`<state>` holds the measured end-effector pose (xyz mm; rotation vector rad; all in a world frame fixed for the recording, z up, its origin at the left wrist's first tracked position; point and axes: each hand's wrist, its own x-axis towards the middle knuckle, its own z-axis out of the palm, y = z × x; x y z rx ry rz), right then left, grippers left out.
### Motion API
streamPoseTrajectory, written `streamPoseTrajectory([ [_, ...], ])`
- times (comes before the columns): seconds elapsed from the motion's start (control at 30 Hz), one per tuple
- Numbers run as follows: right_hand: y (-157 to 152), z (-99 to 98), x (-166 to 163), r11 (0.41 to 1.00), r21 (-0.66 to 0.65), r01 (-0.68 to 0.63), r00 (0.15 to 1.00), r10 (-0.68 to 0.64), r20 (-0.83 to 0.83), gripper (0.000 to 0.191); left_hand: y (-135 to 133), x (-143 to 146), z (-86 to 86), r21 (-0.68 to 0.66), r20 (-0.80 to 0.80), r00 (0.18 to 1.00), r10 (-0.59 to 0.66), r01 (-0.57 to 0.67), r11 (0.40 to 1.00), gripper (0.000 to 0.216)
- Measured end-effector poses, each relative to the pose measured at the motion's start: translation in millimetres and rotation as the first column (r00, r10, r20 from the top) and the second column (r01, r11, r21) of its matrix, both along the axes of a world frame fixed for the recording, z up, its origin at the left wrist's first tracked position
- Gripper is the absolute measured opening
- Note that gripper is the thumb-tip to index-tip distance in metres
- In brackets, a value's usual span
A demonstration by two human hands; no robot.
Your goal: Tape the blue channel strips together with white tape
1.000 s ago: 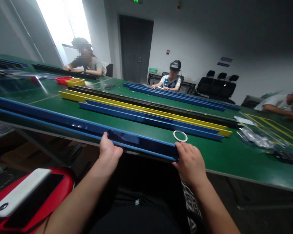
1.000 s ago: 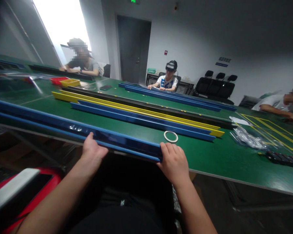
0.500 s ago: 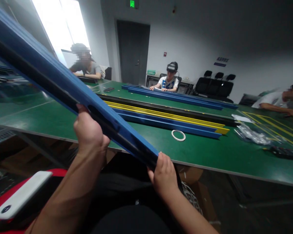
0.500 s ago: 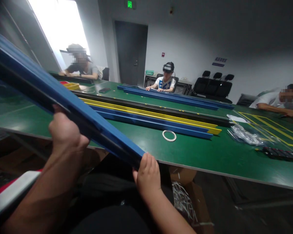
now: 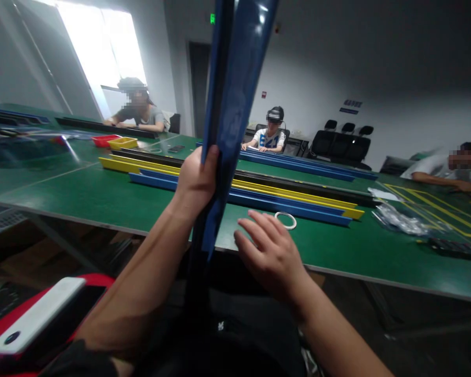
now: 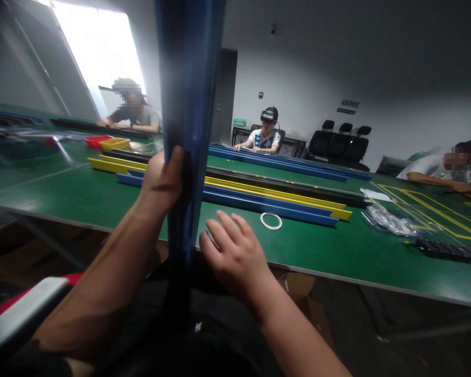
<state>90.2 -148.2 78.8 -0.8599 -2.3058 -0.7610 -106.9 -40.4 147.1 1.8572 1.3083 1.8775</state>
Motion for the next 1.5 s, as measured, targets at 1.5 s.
streamPoseTrajectory([
  [1.5, 49, -85.8, 102, 0.771, -0.388, 0.506, 0.861, -0.476, 0.178, 0.077, 54, 62, -139.9, -0.375, -0.890, 0.180, -0.420, 0.236, 0.896, 0.044],
])
